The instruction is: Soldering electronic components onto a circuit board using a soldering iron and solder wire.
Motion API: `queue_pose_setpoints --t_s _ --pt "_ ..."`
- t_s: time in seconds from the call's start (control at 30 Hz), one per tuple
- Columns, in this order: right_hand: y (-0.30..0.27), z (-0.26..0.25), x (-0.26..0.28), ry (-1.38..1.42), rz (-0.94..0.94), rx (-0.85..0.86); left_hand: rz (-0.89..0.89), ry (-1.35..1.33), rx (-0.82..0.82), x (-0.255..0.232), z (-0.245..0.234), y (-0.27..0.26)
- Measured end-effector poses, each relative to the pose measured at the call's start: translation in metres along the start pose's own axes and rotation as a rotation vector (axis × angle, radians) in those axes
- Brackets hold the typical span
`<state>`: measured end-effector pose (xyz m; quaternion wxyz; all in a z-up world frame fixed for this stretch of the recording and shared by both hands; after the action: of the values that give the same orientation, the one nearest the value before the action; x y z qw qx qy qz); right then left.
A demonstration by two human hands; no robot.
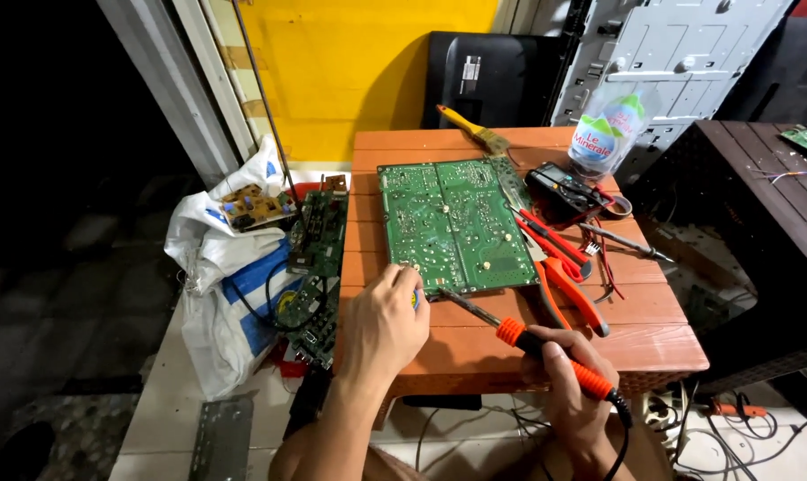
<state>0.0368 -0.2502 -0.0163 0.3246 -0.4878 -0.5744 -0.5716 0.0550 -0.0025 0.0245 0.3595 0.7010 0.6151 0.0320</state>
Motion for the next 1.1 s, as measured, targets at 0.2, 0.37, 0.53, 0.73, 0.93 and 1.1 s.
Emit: queue_pose_setpoints --t_s 0.2,0.37,0.53,0.73,0.93,1.1 --pt "-0.003 0.0 0.004 0.047 -0.012 -0.009 -0.01 -0.015 -0.017 -0.002 -0.004 -0.001" --pt "-0.003 0.001 0.003 0.057 -0.031 0.005 -0.013 0.018 -0.013 -0.001 0.0 -0.001" --pt "-0.002 0.001 0.008 0.02 -0.012 0.011 -0.026 0.037 0.021 -0.004 -0.001 0.0" --pt "-0.001 0.002 0.014 0.02 0.076 0.028 -0.004 0.003 -0.007 -0.002 0.004 0.0" --pt "0.001 0.003 0.019 -0.015 0.056 0.044 -0.022 0.009 0.012 0.002 0.011 0.001" --pt "-0.001 0.003 0.023 -0.045 -0.028 0.076 -0.011 0.024 0.018 -0.001 0.01 0.002"
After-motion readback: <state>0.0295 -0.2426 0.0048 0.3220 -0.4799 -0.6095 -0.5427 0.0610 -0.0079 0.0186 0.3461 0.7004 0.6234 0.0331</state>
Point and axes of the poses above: each hand's wrist, its own y-axis towards the middle knuckle, its own z-axis out of the palm, x = y × z, the point moved 6 cm from there along y, towards the middle knuckle
